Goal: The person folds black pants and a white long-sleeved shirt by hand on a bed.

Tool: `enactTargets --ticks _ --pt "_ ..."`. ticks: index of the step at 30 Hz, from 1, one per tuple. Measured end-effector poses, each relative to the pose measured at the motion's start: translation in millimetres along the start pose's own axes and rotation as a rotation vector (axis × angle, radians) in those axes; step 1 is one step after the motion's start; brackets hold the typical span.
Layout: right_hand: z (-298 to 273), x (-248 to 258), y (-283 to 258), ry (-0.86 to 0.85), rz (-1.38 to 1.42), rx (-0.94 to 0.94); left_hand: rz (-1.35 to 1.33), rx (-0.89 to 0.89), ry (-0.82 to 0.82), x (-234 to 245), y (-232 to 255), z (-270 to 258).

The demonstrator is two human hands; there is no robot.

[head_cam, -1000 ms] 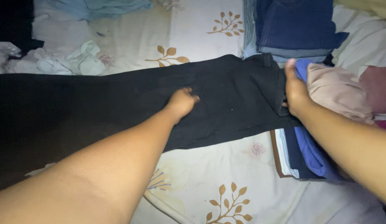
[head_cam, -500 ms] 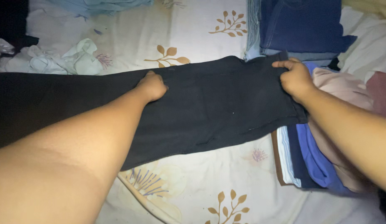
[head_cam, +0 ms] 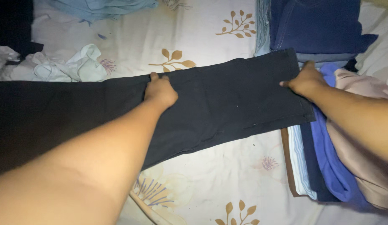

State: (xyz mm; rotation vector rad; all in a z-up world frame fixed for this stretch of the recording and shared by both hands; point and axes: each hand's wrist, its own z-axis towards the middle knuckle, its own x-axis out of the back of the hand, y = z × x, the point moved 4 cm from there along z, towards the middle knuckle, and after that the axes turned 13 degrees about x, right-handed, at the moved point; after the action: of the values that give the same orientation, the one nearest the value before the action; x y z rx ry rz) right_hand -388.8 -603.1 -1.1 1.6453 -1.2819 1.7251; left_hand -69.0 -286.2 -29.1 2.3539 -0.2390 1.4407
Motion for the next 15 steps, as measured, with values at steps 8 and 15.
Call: enactTargets --ticks 8,15 --pt "32.9 -25.9 26.2 -0.236 0.866 -0.225 -0.211 -0.079 0.112 -1.5 -14.3 5.3" --pt "9.5 -7.1 12.7 -0.217 0.828 0.013 -0.438 -0.204 0.348 -6.0 -17.8 20.5"
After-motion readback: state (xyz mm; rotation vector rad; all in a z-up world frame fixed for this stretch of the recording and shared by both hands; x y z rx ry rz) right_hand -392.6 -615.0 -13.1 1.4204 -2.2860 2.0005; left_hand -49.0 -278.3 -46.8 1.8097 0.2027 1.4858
